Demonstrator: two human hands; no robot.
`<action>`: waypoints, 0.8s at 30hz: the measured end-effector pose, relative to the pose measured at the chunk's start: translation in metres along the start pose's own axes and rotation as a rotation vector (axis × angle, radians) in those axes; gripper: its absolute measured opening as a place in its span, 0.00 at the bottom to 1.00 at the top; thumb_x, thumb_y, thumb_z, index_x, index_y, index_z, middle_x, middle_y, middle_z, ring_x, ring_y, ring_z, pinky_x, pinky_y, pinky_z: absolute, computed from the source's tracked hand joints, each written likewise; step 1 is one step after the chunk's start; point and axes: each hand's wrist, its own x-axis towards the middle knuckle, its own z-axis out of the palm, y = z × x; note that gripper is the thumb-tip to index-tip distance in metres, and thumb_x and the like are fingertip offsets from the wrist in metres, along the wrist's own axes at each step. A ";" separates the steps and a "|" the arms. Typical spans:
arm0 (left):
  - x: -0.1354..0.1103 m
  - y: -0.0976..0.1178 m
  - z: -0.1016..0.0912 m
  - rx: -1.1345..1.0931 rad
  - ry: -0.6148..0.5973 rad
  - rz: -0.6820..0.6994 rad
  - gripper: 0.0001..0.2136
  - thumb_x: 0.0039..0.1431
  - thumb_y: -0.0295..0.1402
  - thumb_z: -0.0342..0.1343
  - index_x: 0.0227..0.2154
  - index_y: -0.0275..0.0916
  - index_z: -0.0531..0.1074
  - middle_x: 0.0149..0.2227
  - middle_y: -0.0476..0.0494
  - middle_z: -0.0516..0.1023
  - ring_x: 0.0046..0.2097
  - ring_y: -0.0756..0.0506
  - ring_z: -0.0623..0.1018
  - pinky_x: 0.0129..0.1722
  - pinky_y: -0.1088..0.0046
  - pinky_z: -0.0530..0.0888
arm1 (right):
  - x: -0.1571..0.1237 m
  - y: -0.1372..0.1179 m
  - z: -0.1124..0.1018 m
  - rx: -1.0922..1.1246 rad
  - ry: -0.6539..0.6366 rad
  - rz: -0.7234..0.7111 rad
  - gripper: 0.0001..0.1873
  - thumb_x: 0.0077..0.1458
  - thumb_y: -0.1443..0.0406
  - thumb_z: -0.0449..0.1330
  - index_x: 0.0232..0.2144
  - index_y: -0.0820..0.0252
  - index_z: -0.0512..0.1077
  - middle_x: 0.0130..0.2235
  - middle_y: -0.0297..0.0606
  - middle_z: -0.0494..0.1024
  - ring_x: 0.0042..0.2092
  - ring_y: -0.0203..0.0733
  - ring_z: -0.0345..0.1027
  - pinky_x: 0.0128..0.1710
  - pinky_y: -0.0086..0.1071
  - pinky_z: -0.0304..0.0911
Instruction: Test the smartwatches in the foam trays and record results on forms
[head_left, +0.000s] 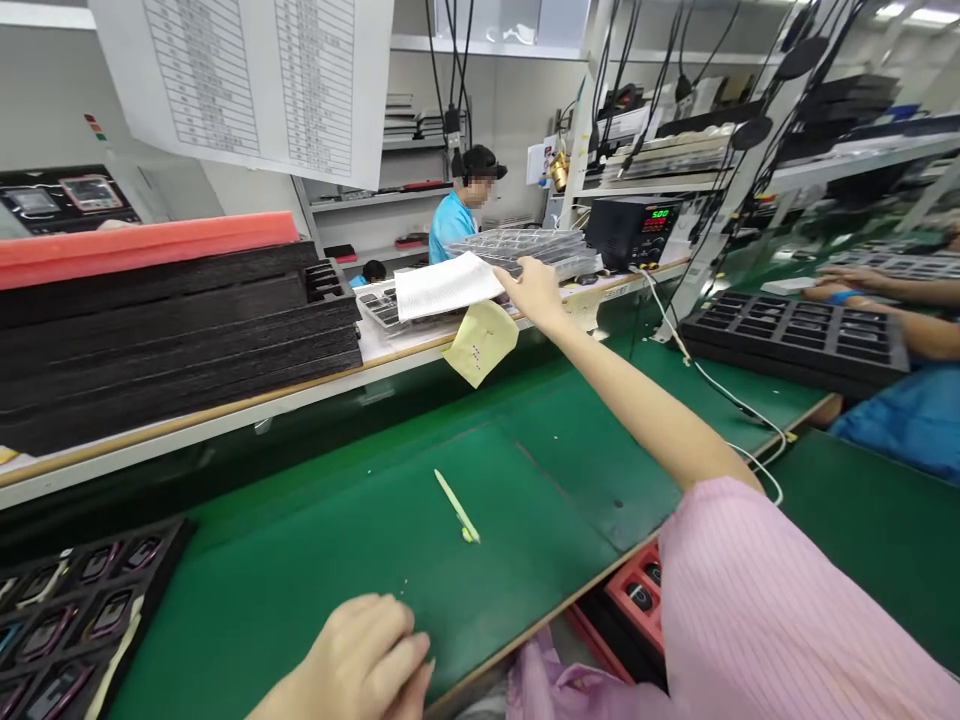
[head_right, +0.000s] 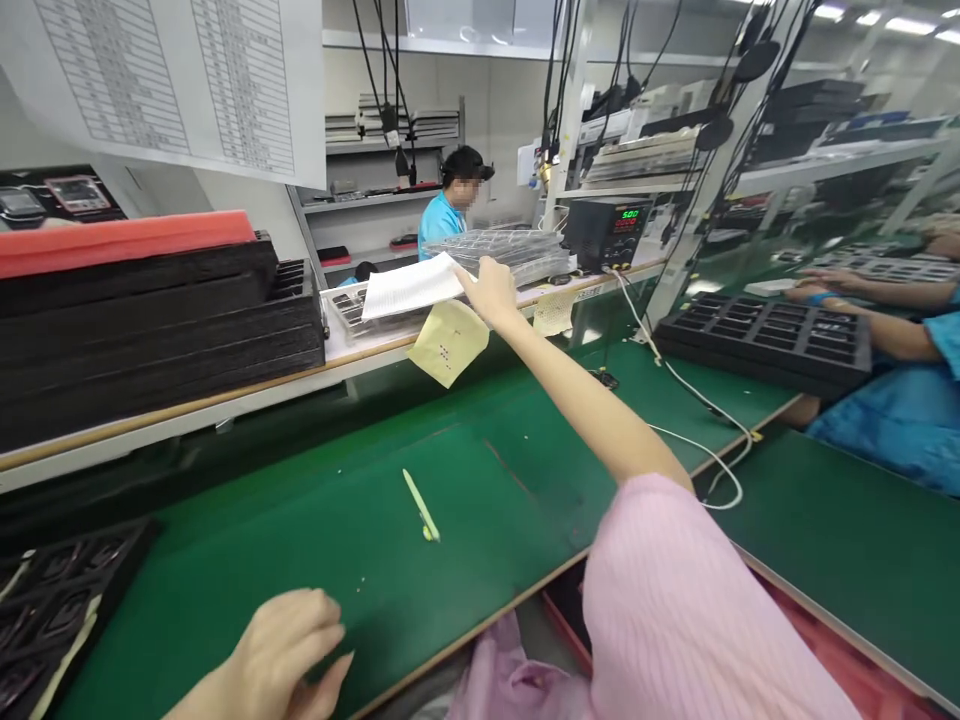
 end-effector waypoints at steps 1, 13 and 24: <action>0.004 -0.006 0.004 -0.001 -0.028 0.048 0.07 0.63 0.34 0.53 0.42 0.42 0.71 0.34 0.45 0.76 0.34 0.47 0.76 0.34 0.69 0.76 | -0.015 0.003 -0.004 -0.065 0.018 -0.042 0.19 0.63 0.59 0.57 0.53 0.61 0.65 0.52 0.44 0.68 0.50 0.48 0.66 0.48 0.47 0.66; 0.047 -0.054 0.089 -0.079 -0.258 -0.091 0.07 0.64 0.29 0.44 0.43 0.42 0.62 0.25 0.52 0.69 0.24 0.48 0.72 0.26 0.75 0.66 | -0.286 0.080 0.101 -0.602 -0.787 -0.377 0.17 0.56 0.58 0.59 0.47 0.55 0.71 0.44 0.45 0.74 0.38 0.50 0.74 0.32 0.37 0.67; 0.030 -0.076 0.111 -0.428 -0.286 -0.388 0.10 0.66 0.36 0.43 0.48 0.44 0.57 0.28 0.53 0.64 0.26 0.50 0.65 0.29 0.75 0.63 | -0.219 0.180 -0.007 -0.814 -0.531 0.091 0.10 0.65 0.61 0.55 0.47 0.55 0.70 0.50 0.42 0.71 0.45 0.41 0.69 0.44 0.38 0.69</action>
